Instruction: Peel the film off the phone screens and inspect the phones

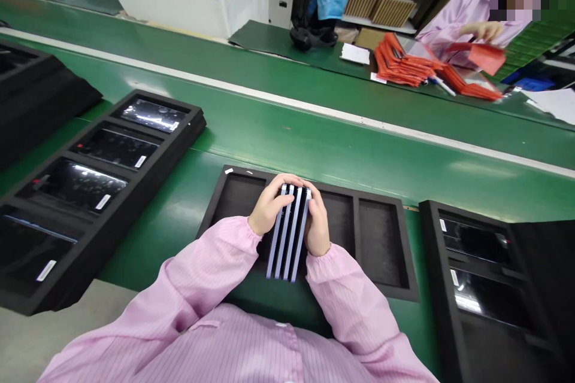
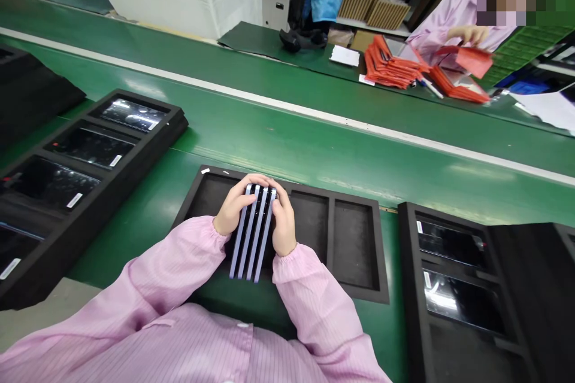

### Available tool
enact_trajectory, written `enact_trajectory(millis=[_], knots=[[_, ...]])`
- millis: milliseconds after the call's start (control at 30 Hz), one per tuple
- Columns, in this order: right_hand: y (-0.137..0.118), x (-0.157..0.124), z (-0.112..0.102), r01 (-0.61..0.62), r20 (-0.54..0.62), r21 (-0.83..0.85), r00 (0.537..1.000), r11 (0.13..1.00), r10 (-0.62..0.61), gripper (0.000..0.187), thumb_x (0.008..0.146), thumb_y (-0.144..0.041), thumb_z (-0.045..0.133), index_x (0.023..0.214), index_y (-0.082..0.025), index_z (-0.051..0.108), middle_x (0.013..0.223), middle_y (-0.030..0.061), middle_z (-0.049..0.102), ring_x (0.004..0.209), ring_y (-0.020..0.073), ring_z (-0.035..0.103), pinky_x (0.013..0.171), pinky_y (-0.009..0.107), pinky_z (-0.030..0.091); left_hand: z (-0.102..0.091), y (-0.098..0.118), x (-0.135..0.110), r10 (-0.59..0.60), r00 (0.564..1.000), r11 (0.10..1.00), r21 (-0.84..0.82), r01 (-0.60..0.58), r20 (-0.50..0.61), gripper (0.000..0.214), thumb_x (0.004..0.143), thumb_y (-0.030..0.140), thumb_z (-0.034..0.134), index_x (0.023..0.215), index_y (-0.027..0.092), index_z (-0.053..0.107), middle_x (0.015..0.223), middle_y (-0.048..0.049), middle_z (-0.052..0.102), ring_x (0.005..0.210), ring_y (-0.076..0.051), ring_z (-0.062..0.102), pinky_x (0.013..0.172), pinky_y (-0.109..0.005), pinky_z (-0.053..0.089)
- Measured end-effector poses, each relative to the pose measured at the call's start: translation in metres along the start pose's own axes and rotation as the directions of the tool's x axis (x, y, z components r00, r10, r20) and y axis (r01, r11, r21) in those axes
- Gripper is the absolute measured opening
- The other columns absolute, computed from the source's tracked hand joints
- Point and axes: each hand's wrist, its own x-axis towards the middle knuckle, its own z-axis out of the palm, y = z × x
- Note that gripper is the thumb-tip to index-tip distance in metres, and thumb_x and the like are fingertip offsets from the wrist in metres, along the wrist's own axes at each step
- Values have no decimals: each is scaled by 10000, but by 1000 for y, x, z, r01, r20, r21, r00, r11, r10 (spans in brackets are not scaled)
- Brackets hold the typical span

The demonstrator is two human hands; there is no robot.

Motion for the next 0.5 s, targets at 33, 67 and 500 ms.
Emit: enact_trajectory(millis=[33, 67, 500], knots=[[0, 0, -1, -11, 9, 40, 1000, 999, 10, 356, 949, -374, 450, 1259, -262, 586, 1330, 35, 551, 1284, 262, 472, 1147, 471, 299, -1, 0, 0, -7, 1000, 1000, -18, 8, 15, 242, 801, 282, 518, 989, 164, 615, 1085, -85, 607, 1110, -265, 550, 1019, -393, 392], [0, 0, -2, -22, 20, 74, 1000, 997, 21, 369, 924, -354, 465, 1258, -261, 590, 1327, 34, 557, 1280, 268, 477, 1144, 474, 304, -2, -1, 0, -21, 999, 999, -35, 22, 32, 257, 799, 279, 504, 1000, 166, 617, 1089, -83, 619, 1112, -268, 555, 1013, -393, 396], [-6, -3, -5, -1, 69, -48, 998, 999, 4, 453, 818, -287, 548, 1270, -255, 551, 1419, 40, 489, 1307, 277, 464, 1108, 466, 373, -12, -7, 2, -5, 997, 989, -145, 17, 81, 364, 743, 252, 477, 1043, 176, 669, 1130, -68, 669, 1142, -283, 570, 997, -384, 406]])
